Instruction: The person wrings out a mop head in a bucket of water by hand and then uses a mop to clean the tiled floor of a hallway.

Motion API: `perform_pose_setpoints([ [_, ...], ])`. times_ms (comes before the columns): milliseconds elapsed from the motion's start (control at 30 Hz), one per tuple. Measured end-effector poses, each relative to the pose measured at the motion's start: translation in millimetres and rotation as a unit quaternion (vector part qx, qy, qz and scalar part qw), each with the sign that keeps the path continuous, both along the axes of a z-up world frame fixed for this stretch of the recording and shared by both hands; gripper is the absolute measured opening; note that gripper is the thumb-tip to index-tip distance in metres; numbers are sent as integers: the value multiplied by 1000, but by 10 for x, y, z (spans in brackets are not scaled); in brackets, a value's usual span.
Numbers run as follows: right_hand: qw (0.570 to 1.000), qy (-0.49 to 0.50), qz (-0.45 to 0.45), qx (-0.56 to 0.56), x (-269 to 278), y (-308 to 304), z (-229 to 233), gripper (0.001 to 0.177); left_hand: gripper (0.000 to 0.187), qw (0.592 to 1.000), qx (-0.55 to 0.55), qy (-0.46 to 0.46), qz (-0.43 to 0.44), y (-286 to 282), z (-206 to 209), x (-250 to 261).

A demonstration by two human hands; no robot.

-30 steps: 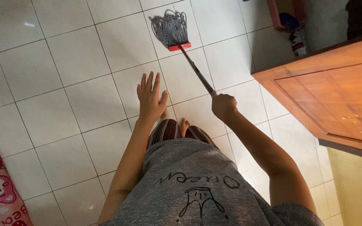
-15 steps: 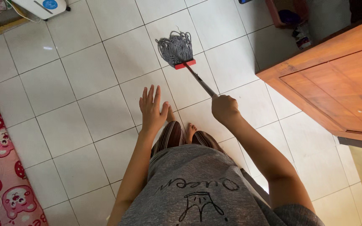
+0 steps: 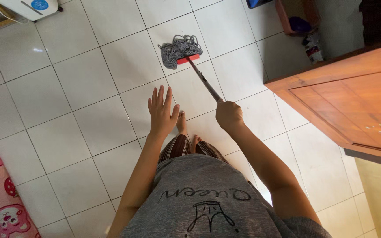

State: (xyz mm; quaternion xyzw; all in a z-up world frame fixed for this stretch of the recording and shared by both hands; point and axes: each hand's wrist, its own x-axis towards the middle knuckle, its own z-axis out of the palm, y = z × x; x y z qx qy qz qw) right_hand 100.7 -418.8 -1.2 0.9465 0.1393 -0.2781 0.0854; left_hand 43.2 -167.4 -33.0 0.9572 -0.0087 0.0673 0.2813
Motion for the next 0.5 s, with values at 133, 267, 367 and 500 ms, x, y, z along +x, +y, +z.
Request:
perform_pose_setpoints([
  [133, 998, 40, -48, -12, 506, 117, -158, 39, 67, 1000, 3, -1, -11, 104, 7, 352],
  [267, 999, 21, -45, -4, 1085, 251, -367, 47, 67, 1000, -7, 20, -13, 212, 50, 644],
  [367, 998, 32, -55, -6, 1534, 363, -625, 52, 66, 999, -4, 35, -10, 316, 36, 829],
  [500, 998, 29, -64, 4, 1973, 534, -1029, 54, 65, 999, -4, 46, 0, 477, 21, 940],
])
